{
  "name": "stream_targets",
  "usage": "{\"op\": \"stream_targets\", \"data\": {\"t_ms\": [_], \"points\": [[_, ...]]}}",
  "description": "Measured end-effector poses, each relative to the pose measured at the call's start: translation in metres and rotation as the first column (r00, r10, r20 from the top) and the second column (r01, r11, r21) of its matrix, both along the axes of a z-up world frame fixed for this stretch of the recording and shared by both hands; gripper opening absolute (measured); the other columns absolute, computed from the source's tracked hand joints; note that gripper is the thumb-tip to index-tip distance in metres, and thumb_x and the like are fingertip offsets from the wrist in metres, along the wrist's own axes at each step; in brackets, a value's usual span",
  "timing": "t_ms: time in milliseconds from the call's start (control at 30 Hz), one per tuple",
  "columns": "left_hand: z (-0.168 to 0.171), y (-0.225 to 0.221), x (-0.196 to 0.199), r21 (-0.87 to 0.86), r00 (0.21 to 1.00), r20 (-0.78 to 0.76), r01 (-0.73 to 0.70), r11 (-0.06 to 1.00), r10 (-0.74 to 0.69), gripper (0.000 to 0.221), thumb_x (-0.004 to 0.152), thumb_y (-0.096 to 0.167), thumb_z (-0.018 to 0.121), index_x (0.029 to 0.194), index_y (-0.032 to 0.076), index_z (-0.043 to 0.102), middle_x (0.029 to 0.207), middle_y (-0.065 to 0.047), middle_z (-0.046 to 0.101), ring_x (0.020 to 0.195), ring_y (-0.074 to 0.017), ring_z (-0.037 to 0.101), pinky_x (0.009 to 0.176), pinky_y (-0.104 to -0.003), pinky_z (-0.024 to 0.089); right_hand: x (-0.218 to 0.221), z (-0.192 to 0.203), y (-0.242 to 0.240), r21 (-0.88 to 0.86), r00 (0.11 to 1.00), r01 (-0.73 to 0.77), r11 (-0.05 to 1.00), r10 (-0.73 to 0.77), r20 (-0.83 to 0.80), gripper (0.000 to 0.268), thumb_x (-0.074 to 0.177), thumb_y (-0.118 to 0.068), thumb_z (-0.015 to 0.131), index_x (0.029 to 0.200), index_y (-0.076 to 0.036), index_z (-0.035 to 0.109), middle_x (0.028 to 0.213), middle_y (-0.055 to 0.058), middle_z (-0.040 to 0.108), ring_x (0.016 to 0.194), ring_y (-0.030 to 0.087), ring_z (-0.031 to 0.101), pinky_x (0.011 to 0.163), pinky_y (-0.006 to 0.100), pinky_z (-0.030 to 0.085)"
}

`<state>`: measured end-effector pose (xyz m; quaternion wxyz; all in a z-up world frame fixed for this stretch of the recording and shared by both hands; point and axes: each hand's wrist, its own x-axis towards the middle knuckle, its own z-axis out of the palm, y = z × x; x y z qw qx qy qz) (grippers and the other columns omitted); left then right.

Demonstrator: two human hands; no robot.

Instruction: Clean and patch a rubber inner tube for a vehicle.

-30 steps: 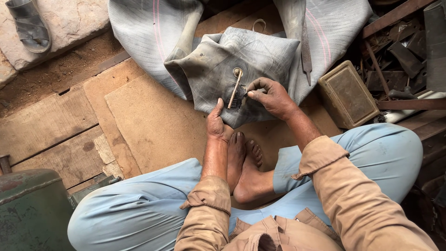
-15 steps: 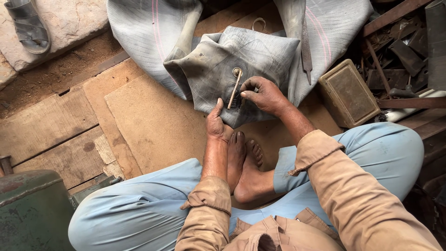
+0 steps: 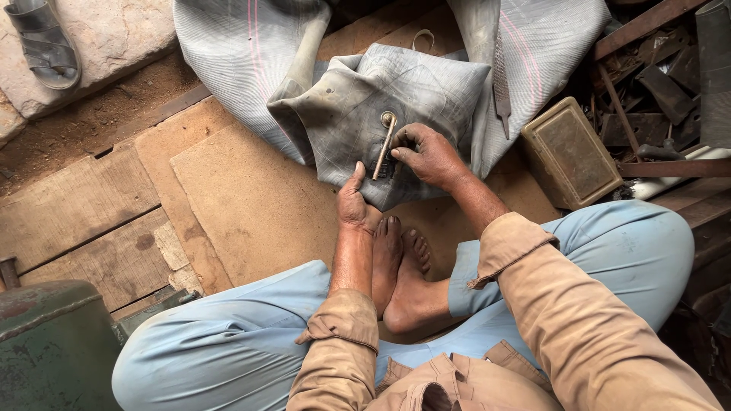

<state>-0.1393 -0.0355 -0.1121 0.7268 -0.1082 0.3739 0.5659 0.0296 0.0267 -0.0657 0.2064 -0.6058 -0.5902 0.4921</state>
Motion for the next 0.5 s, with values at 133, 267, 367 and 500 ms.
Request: {"op": "stream_targets", "data": {"t_ms": [133,267,367,500], "points": [[-0.003,0.001,0.0,0.014,1.0,-0.007,0.01,1.0,-0.01,0.054,0.1,0.026,0.061,0.134,-0.013,0.047,0.124,-0.027,0.061,0.116,-0.0334,0.066,0.101,-0.049,0.057,0.001,-0.002,-0.002,0.045,0.999,-0.019,0.999,0.02,-0.033,0.021,0.088,-0.016,0.077,0.107,-0.01,0.071,0.107,0.003,0.069,0.1,0.014,0.067,0.091,0.031,0.055],[-0.003,-0.001,0.0,0.052,1.0,0.018,0.009,0.999,-0.01,0.053,0.101,0.025,0.061,0.135,-0.012,0.047,0.125,-0.026,0.061,0.116,-0.0331,0.066,0.101,-0.049,0.057,-0.001,-0.001,-0.004,0.041,1.0,-0.004,0.999,0.005,-0.029,0.026,0.086,-0.014,0.078,0.111,-0.01,0.071,0.107,0.003,0.068,0.1,0.014,0.066,0.092,0.032,0.054],[-0.003,0.001,-0.001,0.051,1.0,0.024,0.011,0.999,-0.012,0.051,0.1,0.025,0.061,0.136,-0.01,0.048,0.126,-0.025,0.062,0.116,-0.0327,0.066,0.102,-0.05,0.057,-0.002,-0.003,-0.004,0.067,0.997,0.032,0.997,-0.027,-0.072,0.031,0.085,-0.014,0.079,0.114,-0.01,0.068,0.108,0.003,0.067,0.099,0.014,0.065,0.091,0.031,0.055],[-0.009,0.001,-0.001,0.059,0.999,0.042,0.02,0.998,-0.023,0.051,0.101,0.026,0.061,0.136,-0.008,0.049,0.128,-0.024,0.062,0.117,-0.0332,0.065,0.103,-0.051,0.055,-0.002,0.007,-0.008,0.149,0.997,0.079,0.986,-0.075,-0.034,0.032,0.083,-0.015,0.082,0.109,-0.008,0.066,0.108,0.003,0.062,0.092,0.014,0.063,0.083,0.03,0.056]]}}
